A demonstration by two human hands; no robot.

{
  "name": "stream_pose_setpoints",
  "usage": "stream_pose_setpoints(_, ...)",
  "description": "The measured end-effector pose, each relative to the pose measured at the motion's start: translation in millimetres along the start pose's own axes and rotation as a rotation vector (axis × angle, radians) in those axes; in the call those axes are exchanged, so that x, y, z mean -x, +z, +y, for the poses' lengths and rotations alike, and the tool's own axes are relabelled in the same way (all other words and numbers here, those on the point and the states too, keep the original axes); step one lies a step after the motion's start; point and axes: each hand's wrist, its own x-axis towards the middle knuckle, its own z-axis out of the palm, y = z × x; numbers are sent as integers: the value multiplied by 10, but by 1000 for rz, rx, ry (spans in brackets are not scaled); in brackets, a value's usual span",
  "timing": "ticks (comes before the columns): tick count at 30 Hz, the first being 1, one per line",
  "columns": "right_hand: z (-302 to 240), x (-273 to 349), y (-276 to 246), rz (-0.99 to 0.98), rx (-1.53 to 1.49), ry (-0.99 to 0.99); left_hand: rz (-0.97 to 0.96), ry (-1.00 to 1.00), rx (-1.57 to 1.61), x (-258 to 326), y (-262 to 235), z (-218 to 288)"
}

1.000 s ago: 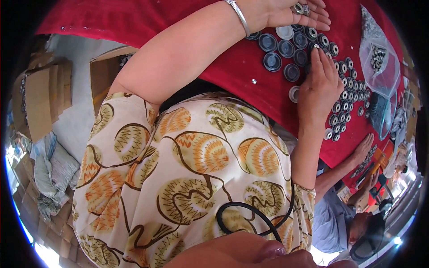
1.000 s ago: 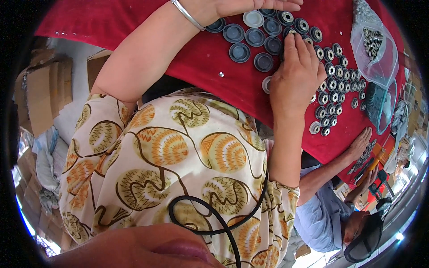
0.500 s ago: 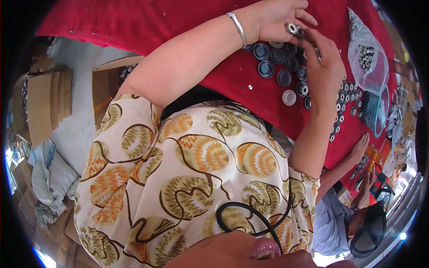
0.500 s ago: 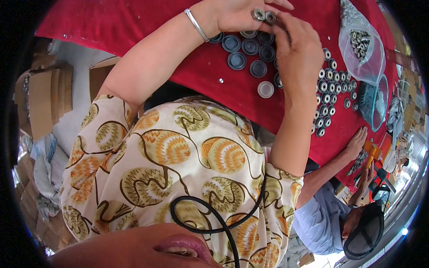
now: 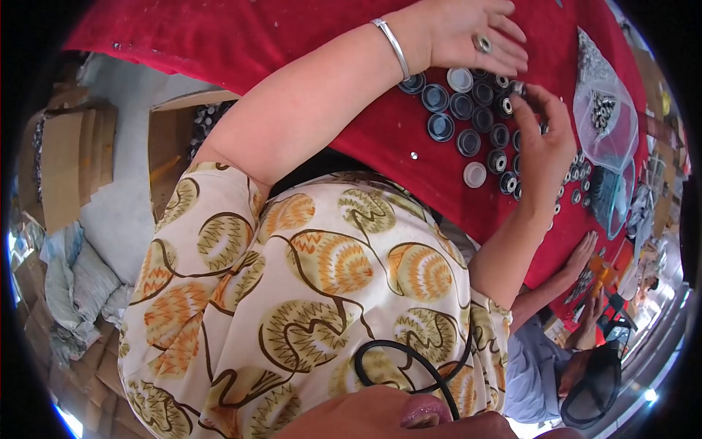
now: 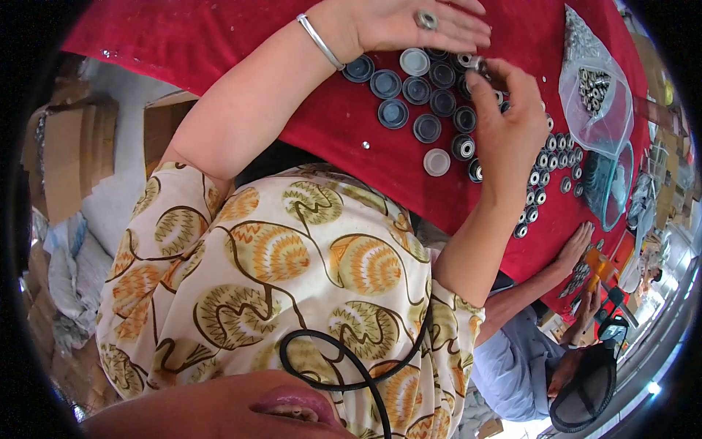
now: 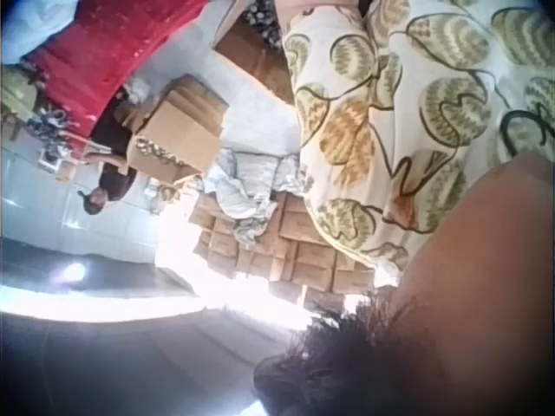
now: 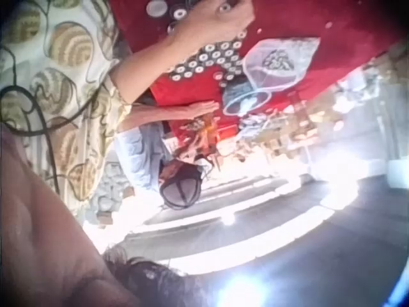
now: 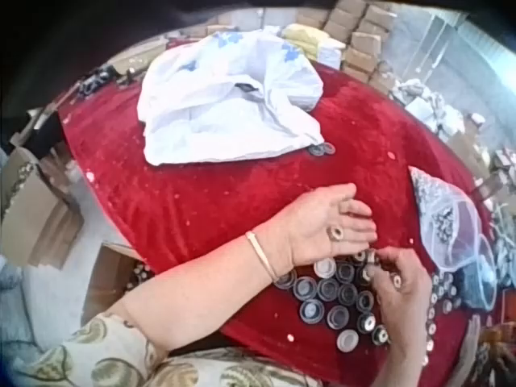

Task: The person assembles small wheel parts by hand, inserting metal bearings into round plastic housings on a table, then pours additional housings from a bag to fit more bearings into them.

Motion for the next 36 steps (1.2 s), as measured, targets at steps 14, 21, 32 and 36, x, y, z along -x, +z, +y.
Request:
stream_pose_setpoints(14,73,71,240,-83,251,-238,-9,138,82,-21,-90,21)
stream_pose_setpoints(21,75,303,190,-34,325,-348,-50,158,88,-75,-177,-16)
stream_pose_setpoints(32,43,360,292,-116,383,-381,-20,160,83,-82,-201,-14)
stream_pose_setpoints(36,-132,394,314,-133,565,-382,-25,166,76,-65,-132,12)
